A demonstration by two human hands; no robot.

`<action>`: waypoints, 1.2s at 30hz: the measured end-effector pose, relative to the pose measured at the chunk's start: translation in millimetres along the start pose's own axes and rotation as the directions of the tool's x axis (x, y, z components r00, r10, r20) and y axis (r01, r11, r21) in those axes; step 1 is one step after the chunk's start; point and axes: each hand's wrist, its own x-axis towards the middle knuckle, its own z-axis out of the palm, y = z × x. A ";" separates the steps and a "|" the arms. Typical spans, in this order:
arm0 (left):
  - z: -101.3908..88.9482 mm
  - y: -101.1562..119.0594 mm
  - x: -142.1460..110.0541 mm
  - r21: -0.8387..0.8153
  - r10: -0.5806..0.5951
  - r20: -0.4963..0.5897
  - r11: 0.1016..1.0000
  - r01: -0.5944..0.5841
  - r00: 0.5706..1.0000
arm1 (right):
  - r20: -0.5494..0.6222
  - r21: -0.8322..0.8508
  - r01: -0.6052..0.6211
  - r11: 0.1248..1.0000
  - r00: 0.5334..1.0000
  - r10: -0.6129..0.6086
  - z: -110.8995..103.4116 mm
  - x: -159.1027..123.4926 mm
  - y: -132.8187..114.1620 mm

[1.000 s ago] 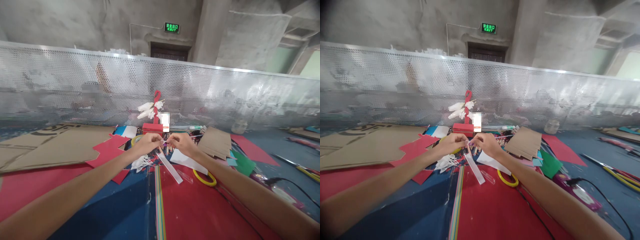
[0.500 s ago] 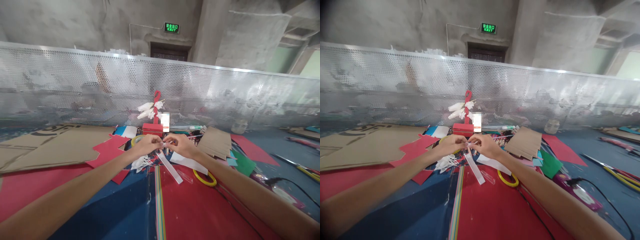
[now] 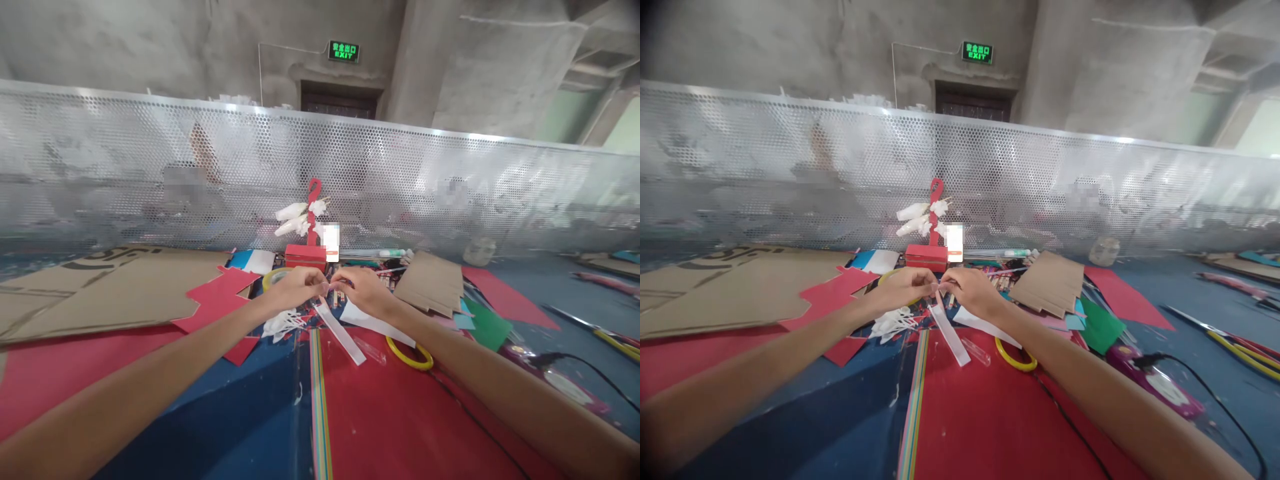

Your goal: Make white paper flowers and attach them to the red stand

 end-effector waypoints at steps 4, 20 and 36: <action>-0.4 0.3 -1.3 -0.006 -0.016 0.029 1.000 0.017 0.999 | 0.071 -0.017 -0.047 0.999 0.996 0.048 0.0 -0.7 0.8; -6.4 0.8 0.0 -0.045 -0.083 0.048 0.995 0.085 0.995 | 0.011 0.145 -0.123 0.982 0.992 0.123 -2.5 0.5 3.8; -5.1 6.9 -1.7 -0.048 -0.109 0.045 0.993 0.112 0.993 | 0.049 0.261 -0.102 0.960 0.995 0.093 -2.1 0.1 2.2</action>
